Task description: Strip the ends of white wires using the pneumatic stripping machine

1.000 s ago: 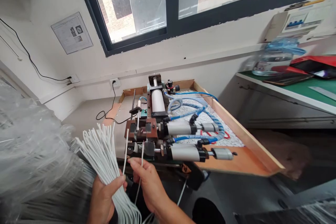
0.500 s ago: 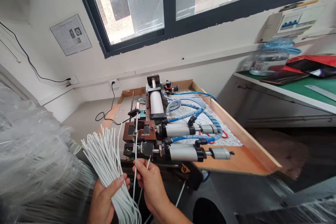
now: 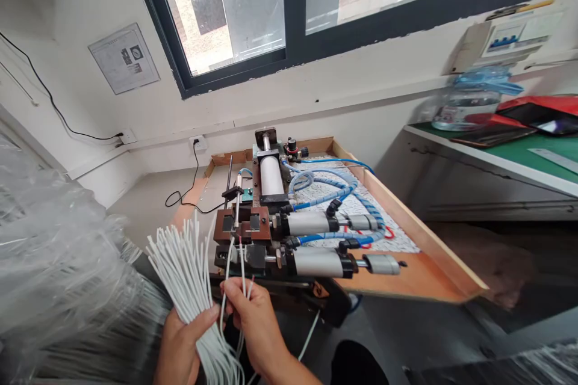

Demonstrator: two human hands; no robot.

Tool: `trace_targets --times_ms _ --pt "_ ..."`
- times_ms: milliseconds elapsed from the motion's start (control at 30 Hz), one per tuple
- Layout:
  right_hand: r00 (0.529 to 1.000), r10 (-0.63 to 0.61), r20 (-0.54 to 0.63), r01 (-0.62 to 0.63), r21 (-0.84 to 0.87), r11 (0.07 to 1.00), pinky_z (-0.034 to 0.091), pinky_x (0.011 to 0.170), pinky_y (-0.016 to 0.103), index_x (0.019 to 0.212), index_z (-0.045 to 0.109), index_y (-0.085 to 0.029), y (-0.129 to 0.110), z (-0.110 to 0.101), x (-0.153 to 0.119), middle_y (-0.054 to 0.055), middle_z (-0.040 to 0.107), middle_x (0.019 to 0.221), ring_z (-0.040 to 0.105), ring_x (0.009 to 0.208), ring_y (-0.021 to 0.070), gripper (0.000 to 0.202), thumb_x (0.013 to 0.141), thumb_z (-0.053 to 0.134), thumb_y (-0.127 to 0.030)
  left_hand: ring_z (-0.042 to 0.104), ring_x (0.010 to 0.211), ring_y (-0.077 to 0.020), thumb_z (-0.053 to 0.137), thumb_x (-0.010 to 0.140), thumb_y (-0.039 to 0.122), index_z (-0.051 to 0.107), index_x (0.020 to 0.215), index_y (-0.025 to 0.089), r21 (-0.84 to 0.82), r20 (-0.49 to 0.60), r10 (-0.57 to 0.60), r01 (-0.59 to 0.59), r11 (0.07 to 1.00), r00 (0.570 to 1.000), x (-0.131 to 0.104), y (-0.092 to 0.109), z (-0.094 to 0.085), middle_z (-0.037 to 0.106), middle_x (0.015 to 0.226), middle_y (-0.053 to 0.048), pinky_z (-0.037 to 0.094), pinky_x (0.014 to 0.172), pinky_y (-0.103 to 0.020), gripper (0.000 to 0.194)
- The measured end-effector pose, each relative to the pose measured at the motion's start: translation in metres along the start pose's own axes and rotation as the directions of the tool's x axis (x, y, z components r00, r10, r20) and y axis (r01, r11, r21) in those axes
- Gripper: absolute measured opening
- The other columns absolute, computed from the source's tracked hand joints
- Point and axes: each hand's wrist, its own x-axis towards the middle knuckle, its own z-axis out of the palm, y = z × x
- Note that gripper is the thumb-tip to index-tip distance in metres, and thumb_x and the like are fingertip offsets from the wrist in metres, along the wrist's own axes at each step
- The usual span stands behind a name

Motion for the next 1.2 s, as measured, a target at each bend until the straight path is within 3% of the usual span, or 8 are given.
trace_targets --times_ms 167,600,767,900,1033,1133,1200 --pt "0.996 -0.011 -0.083 0.017 0.07 0.997 0.017 0.037 0.017 0.068 0.061 -0.012 -0.003 -0.003 0.001 0.0 0.056 0.056 0.036 0.04 0.0038 0.027 0.061 0.066 -0.038 0.061 0.059 -0.0186 0.068 0.057 0.018 0.061 0.065 0.012 -0.03 -0.051 -0.053 0.051 0.998 0.997 0.003 0.002 -0.002 0.066 0.058 -0.003 0.048 0.059 -0.032 0.012" --pt "0.981 0.048 -0.185 -0.003 0.239 0.971 0.015 0.037 0.017 0.063 0.061 -0.012 -0.007 -0.001 0.01 -0.003 0.053 0.05 0.033 0.038 0.0033 0.022 0.053 0.072 -0.029 0.06 0.051 -0.0166 0.071 0.053 0.015 0.059 0.069 0.011 -0.046 -0.121 -0.057 0.051 0.998 0.991 0.004 0.007 0.004 0.063 0.053 -0.001 0.049 0.053 -0.03 0.02" --pt "0.985 0.095 -0.143 -0.05 0.29 0.956 0.013 0.036 0.016 0.062 0.062 -0.01 -0.006 -0.004 0.016 -0.004 0.05 0.048 0.03 0.038 0.0019 0.021 0.053 0.072 -0.026 0.06 0.05 -0.0158 0.07 0.053 0.015 0.059 0.068 0.012 -0.052 -0.112 -0.05 0.045 0.998 0.992 0.004 0.007 0.004 0.063 0.054 0.0 0.048 0.051 -0.028 0.019" --pt "0.979 0.162 -0.124 -0.112 0.34 0.934 0.021 0.036 0.016 0.066 0.062 -0.011 -0.004 -0.003 0.018 -0.003 0.052 0.051 0.035 0.039 0.0031 0.023 0.052 0.073 -0.025 0.057 0.046 -0.0135 0.07 0.053 0.014 0.057 0.064 0.014 -0.052 -0.101 -0.032 0.027 0.998 0.994 0.005 0.005 0.005 0.06 0.049 0.002 0.045 0.048 -0.025 0.017" --pt "0.98 0.195 0.033 -0.196 0.283 0.939 0.028 0.039 0.019 0.067 0.062 -0.012 -0.004 0.004 0.011 -0.006 0.044 0.044 0.037 0.038 0.0057 0.027 0.056 0.069 -0.036 0.055 0.045 -0.0127 0.069 0.053 0.013 0.058 0.062 0.013 -0.036 -0.048 -0.028 0.026 0.999 0.998 0.004 0.002 0.007 0.061 0.048 0.001 0.044 0.047 -0.024 0.014" --pt "0.985 0.123 0.123 -0.139 0.135 0.981 0.027 0.041 0.02 0.058 0.06 -0.012 -0.002 0.007 0.004 -0.006 0.042 0.043 0.035 0.039 0.0055 0.028 0.055 0.07 -0.037 0.054 0.048 -0.0128 0.067 0.055 0.012 0.061 0.064 0.011 -0.025 0.04 -0.003 0.004 1.0 0.999 0.004 0.001 0.007 0.063 0.053 -0.001 0.044 0.05 -0.025 0.011" --pt "0.997 0.047 0.063 -0.05 0.049 0.998 0.026 0.042 0.02 0.056 0.06 -0.011 0.0 0.005 0.001 -0.005 0.043 0.044 0.034 0.041 0.0052 0.027 0.056 0.07 -0.037 0.056 0.053 -0.013 0.067 0.057 0.012 0.062 0.066 0.011 -0.036 0.067 0.014 -0.011 0.999 0.998 0.004 0.001 0.005 0.064 0.057 -0.001 0.045 0.054 -0.025 0.01"
